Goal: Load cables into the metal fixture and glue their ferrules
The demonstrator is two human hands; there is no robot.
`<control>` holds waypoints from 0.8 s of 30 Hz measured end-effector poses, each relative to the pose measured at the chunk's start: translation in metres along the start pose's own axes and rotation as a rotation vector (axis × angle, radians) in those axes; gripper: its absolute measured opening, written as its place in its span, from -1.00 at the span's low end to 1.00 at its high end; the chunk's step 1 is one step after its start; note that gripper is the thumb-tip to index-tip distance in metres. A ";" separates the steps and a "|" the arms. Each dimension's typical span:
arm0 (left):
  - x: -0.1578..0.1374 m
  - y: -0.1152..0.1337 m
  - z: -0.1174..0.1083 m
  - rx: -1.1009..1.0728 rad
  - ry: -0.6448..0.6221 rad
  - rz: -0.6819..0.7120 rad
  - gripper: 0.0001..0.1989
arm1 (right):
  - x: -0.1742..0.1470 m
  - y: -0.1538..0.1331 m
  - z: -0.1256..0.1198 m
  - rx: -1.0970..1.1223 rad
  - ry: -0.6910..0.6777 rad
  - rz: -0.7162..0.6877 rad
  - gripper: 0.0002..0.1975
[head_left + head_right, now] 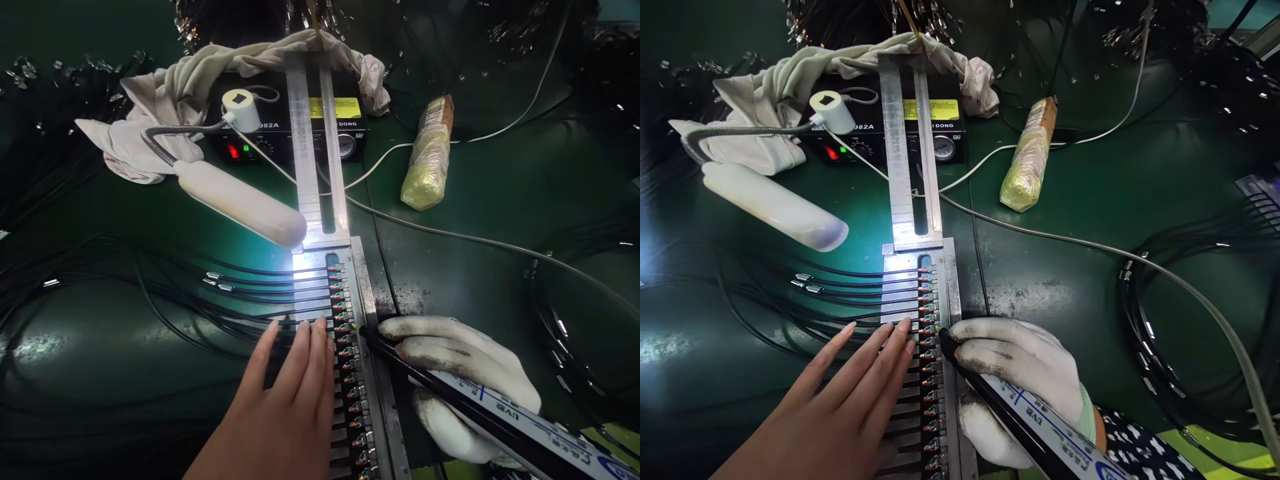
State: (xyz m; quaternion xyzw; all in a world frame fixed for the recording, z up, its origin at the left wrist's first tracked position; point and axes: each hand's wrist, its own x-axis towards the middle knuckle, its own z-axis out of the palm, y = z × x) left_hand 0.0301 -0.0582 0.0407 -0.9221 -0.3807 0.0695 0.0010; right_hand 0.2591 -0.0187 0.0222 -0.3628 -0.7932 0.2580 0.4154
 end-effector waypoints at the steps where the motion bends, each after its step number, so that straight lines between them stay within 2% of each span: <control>1: -0.001 0.000 0.000 0.002 -0.003 0.002 -0.50 | 0.000 0.000 0.000 0.002 0.002 0.004 -0.74; 7: -0.002 0.000 -0.001 0.023 -0.003 -0.002 -0.45 | 0.001 0.001 0.000 0.015 0.008 0.006 -0.72; 24: 0.001 0.000 -0.001 0.026 -0.013 0.005 -0.49 | -0.002 0.004 0.003 0.030 0.042 0.046 -0.69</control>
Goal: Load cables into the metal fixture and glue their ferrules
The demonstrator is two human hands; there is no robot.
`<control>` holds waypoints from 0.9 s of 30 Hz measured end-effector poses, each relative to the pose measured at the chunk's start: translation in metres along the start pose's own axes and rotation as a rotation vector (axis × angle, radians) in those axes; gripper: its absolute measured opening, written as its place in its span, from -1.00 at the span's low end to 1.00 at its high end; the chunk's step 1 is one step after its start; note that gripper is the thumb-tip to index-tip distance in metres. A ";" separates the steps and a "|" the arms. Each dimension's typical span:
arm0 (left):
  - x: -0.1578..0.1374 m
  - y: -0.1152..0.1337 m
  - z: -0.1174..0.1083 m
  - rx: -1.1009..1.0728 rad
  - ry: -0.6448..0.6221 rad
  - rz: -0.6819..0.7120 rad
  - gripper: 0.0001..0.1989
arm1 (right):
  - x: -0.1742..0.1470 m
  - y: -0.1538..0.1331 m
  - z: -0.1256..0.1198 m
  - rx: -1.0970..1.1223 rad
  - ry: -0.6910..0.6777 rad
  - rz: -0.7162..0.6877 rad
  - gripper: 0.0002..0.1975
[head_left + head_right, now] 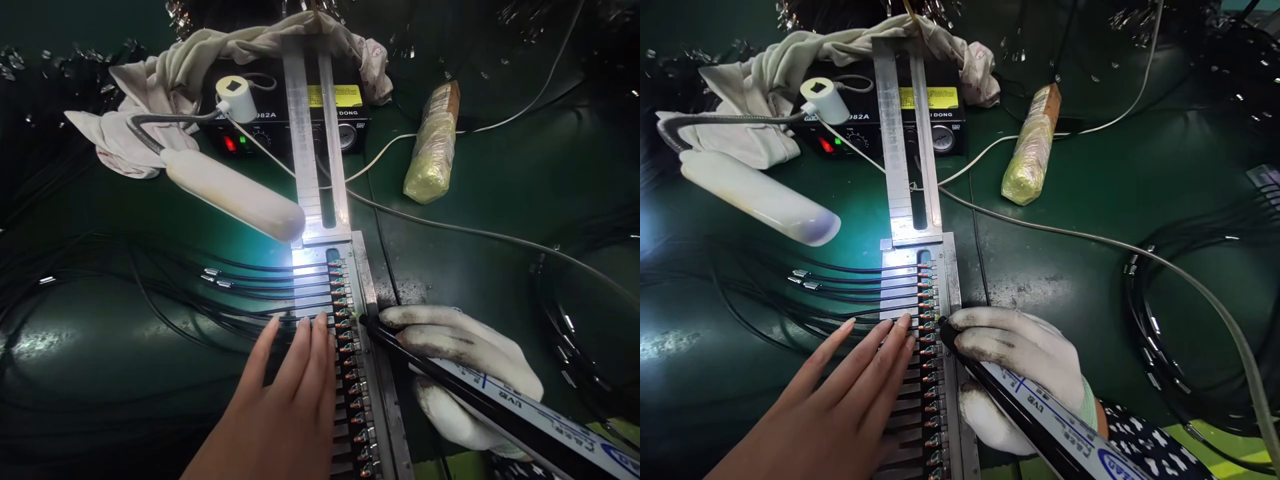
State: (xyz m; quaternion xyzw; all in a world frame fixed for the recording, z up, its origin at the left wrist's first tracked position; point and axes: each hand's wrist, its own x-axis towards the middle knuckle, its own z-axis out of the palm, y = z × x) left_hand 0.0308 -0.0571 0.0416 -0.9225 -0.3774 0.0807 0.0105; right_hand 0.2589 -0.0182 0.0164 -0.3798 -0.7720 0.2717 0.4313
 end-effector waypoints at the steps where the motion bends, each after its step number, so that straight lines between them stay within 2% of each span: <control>1: 0.000 0.000 0.000 -0.004 -0.001 0.001 -0.49 | 0.001 0.000 0.000 0.000 0.000 -0.002 -0.70; 8: -0.002 0.000 -0.003 -0.010 -0.006 -0.013 -0.49 | 0.003 -0.003 -0.004 -0.006 -0.022 -0.019 -0.72; 13: -0.008 0.002 -0.007 -0.010 0.037 0.050 -0.56 | -0.002 -0.017 -0.011 0.007 0.029 0.014 -0.72; 17: -0.012 0.004 -0.007 -0.025 -0.003 0.062 -0.48 | -0.010 -0.021 -0.010 0.018 0.021 0.021 -0.70; 22: -0.009 0.006 -0.006 -0.019 0.018 0.045 -0.39 | -0.013 -0.011 -0.003 0.000 -0.019 -0.022 -0.69; 27: -0.008 0.007 -0.006 -0.016 0.034 0.038 -0.52 | -0.010 -0.009 -0.002 0.003 -0.038 -0.012 -0.70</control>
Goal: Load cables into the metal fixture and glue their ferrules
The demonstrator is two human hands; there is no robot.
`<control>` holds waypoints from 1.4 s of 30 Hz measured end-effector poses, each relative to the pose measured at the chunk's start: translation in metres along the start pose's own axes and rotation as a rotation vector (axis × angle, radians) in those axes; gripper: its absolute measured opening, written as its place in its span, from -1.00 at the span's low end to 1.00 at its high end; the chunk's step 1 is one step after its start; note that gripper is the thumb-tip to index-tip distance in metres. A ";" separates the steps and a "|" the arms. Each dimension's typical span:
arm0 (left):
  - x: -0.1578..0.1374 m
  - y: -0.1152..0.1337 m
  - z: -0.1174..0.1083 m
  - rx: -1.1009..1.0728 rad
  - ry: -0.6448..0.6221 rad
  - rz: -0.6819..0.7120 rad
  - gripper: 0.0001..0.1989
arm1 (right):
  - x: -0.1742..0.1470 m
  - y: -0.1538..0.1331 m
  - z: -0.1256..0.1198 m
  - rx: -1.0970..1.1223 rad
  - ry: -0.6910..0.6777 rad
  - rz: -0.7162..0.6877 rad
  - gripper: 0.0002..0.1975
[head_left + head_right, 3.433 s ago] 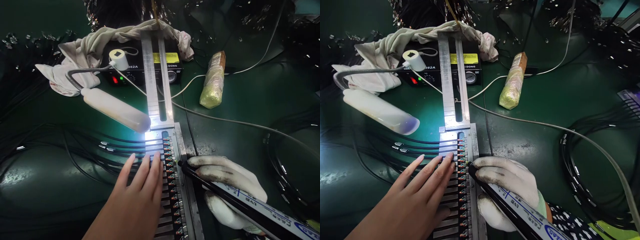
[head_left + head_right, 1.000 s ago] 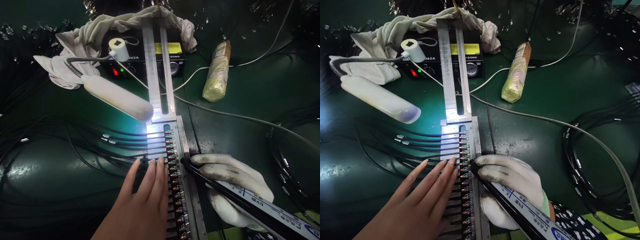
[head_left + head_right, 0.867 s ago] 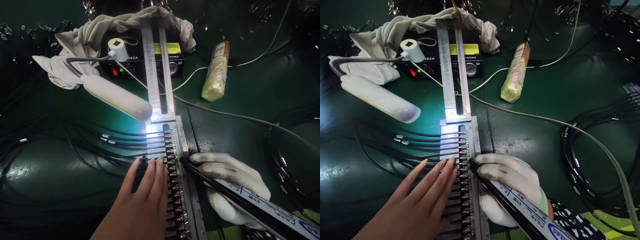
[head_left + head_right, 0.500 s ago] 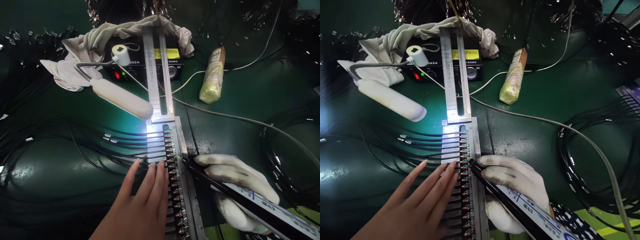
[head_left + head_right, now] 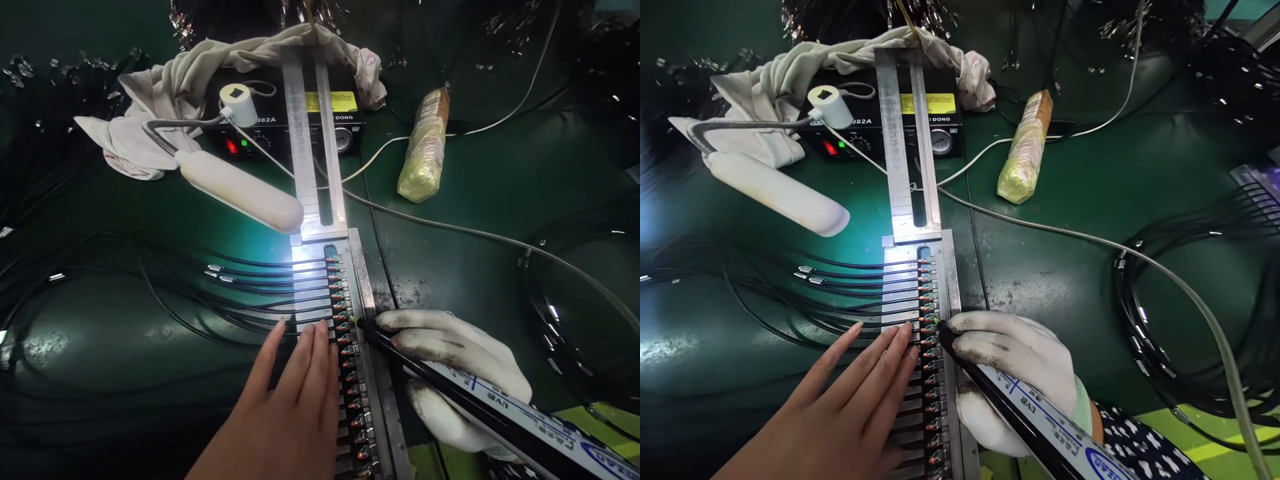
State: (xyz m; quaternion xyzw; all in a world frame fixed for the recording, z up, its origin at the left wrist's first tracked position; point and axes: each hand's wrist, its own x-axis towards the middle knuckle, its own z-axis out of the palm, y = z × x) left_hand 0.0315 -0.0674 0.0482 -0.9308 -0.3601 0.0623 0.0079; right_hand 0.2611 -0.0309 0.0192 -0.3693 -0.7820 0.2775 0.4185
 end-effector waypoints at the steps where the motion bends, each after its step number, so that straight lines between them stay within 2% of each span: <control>1: 0.000 0.000 0.000 -0.002 0.001 -0.003 -0.53 | 0.000 0.000 0.000 0.001 -0.001 0.000 -0.70; 8: 0.001 -0.001 -0.001 -0.024 -0.022 0.000 -0.55 | 0.001 0.001 0.000 0.004 0.012 0.006 -0.71; 14: -0.001 0.000 -0.003 -0.011 -0.042 -0.008 -0.43 | 0.000 0.000 -0.001 0.007 0.008 -0.018 -0.73; 20: -0.002 0.001 -0.001 -0.008 -0.039 -0.010 -0.41 | -0.001 0.000 -0.001 -0.001 0.025 -0.014 -0.72; 35: -0.001 0.000 -0.002 0.002 -0.053 0.003 -0.55 | 0.001 0.001 0.000 0.015 0.034 -0.025 -0.72; 42: 0.001 0.000 -0.002 0.009 -0.033 0.004 -0.44 | 0.004 0.000 -0.001 0.006 0.039 -0.004 -0.76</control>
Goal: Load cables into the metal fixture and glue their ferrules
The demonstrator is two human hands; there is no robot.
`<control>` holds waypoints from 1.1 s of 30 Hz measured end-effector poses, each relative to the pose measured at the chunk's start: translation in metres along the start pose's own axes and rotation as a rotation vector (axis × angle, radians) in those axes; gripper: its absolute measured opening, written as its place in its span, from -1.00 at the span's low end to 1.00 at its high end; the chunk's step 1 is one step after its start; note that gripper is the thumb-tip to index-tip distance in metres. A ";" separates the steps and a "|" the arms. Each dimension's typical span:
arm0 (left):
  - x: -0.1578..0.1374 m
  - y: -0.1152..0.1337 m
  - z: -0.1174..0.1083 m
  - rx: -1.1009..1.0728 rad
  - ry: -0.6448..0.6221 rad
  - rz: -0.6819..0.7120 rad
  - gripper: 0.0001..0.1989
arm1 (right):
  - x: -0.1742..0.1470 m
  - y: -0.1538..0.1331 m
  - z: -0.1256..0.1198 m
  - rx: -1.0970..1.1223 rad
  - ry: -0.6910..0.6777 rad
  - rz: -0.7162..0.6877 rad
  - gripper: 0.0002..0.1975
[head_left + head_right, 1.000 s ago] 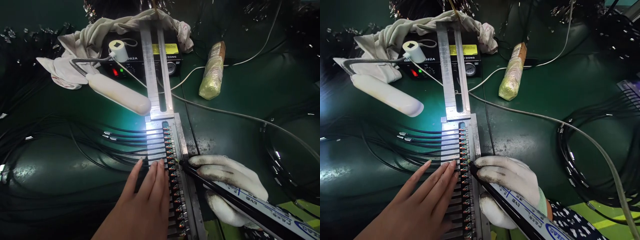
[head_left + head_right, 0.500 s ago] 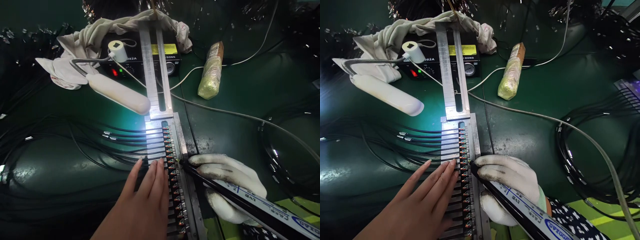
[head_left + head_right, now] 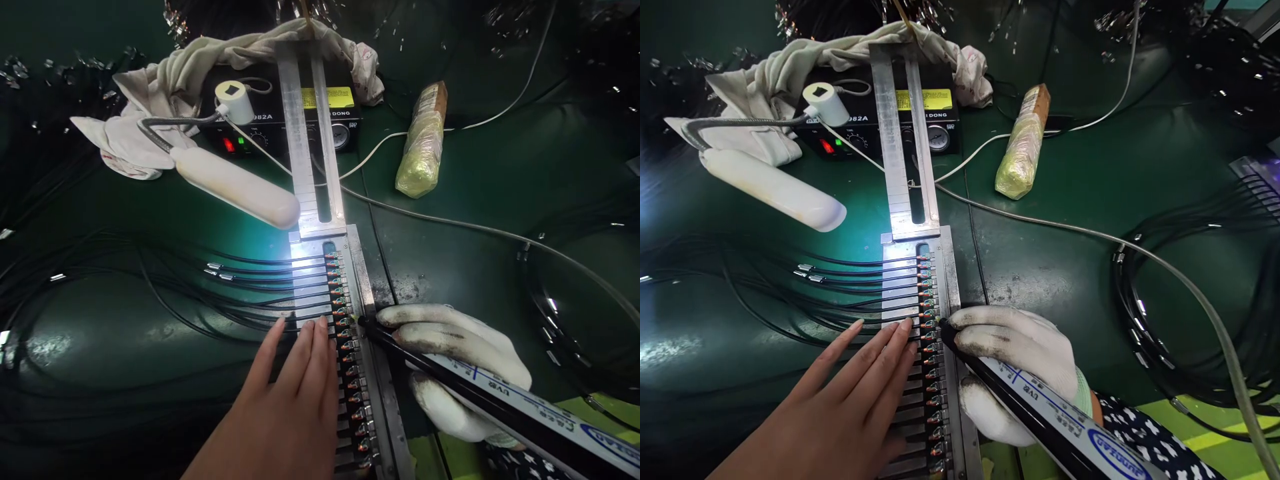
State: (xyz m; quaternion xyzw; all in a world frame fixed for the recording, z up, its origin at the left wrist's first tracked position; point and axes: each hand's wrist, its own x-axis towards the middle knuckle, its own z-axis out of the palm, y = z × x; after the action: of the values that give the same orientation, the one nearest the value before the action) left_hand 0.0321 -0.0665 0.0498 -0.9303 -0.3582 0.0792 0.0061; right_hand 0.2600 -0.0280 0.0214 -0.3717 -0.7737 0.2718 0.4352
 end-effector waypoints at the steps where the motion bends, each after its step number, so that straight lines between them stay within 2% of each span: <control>1: 0.000 0.000 0.000 -0.002 -0.003 0.003 -0.46 | 0.000 0.000 0.000 0.002 -0.001 0.004 -0.76; 5: 0.000 0.000 -0.002 -0.014 -0.010 0.004 -0.55 | 0.000 0.001 0.000 0.019 0.005 0.005 -0.73; 17: 0.002 0.002 -0.003 0.003 0.010 -0.018 -0.55 | -0.001 0.002 0.000 0.005 0.001 0.008 -0.71; 24: -0.006 0.005 -0.001 -0.016 -0.005 0.011 -0.53 | -0.010 -0.013 -0.008 -0.052 -0.006 -0.028 -0.73; 33: -0.004 0.008 -0.003 -0.036 -0.017 0.019 -0.56 | -0.013 -0.008 0.002 -0.037 -0.006 -0.024 -0.73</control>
State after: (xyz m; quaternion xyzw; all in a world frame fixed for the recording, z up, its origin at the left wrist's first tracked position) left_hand 0.0352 -0.0748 0.0530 -0.9328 -0.3510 0.0806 -0.0145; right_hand 0.2600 -0.0435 0.0196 -0.3696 -0.7843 0.2531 0.4293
